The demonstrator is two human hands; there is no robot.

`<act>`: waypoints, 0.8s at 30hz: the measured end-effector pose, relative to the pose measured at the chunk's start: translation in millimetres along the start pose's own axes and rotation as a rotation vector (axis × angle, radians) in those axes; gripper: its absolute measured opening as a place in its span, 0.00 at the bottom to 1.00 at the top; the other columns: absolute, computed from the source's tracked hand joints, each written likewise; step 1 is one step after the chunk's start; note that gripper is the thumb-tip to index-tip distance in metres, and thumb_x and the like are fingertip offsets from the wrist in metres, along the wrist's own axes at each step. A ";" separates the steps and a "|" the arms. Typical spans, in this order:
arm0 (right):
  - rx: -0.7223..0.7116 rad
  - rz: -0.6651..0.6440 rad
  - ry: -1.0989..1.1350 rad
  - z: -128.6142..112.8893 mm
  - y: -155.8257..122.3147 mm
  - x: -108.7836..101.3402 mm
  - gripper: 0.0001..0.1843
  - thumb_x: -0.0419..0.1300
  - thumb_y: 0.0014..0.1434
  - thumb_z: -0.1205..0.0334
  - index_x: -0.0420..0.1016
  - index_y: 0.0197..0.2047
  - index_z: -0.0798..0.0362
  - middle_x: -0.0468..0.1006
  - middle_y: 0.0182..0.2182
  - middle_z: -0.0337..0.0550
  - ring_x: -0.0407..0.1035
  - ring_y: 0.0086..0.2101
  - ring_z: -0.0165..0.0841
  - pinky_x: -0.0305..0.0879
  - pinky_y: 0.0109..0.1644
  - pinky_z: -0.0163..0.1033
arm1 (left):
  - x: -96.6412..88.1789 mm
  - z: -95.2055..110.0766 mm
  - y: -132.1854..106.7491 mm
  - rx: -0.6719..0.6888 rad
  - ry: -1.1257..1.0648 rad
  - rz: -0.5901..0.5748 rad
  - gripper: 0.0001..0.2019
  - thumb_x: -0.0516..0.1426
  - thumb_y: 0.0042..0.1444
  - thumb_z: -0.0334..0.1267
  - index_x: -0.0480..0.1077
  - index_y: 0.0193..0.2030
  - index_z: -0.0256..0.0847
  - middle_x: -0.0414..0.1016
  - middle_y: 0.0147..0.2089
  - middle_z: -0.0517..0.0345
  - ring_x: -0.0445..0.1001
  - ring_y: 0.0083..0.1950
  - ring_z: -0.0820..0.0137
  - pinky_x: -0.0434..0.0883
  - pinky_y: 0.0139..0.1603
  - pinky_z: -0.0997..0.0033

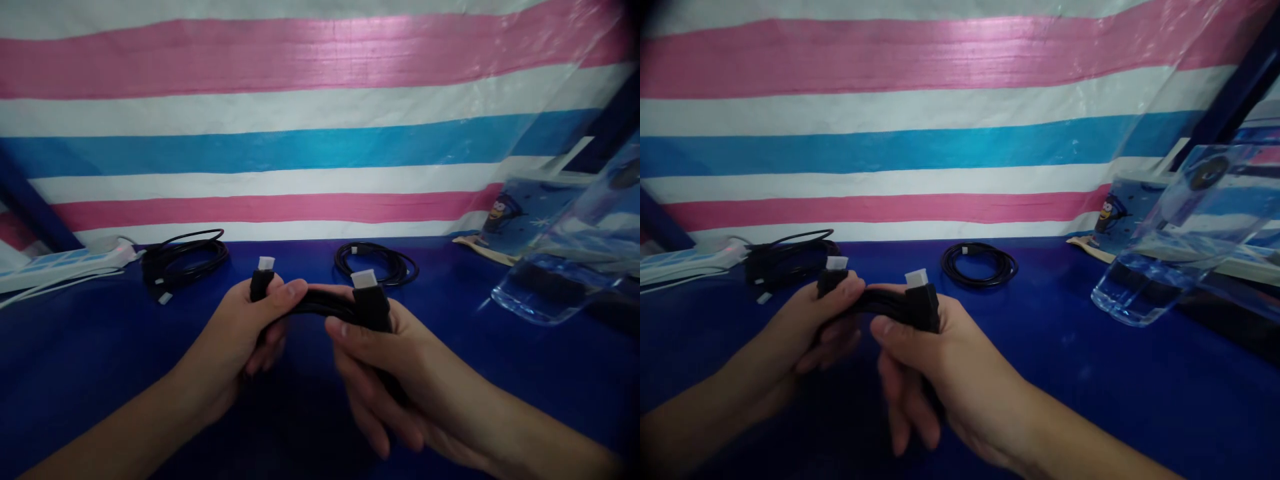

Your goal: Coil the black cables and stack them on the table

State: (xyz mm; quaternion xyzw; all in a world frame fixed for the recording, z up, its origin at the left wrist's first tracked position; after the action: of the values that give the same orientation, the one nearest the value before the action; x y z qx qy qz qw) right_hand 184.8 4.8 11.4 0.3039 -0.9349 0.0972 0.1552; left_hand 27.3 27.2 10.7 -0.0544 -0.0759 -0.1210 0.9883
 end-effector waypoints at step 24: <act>0.008 0.001 -0.317 1.1 5.4 -20.5 0.05 0.55 0.53 0.68 0.73 0.33 0.56 0.56 0.09 0.26 0.49 0.11 0.19 0.56 0.18 0.27 | 2.2 -2.6 -15.7 -0.286 -0.014 -0.429 0.15 0.59 0.50 0.49 0.65 0.24 0.39 0.47 0.09 0.72 0.45 0.10 0.82 0.50 0.14 0.79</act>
State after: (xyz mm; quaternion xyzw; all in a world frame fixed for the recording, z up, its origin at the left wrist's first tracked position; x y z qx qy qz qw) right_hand 197.1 19.8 2.8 0.3156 -0.9475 0.0518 0.0043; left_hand 25.8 11.2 10.0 -0.1773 -0.0748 -0.3370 0.9216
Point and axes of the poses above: each hand's wrist, its own y-axis towards the middle knuckle, its own x-axis out of the palm, z = x × y, the point moved 1 cm from there along y, towards the middle knuckle
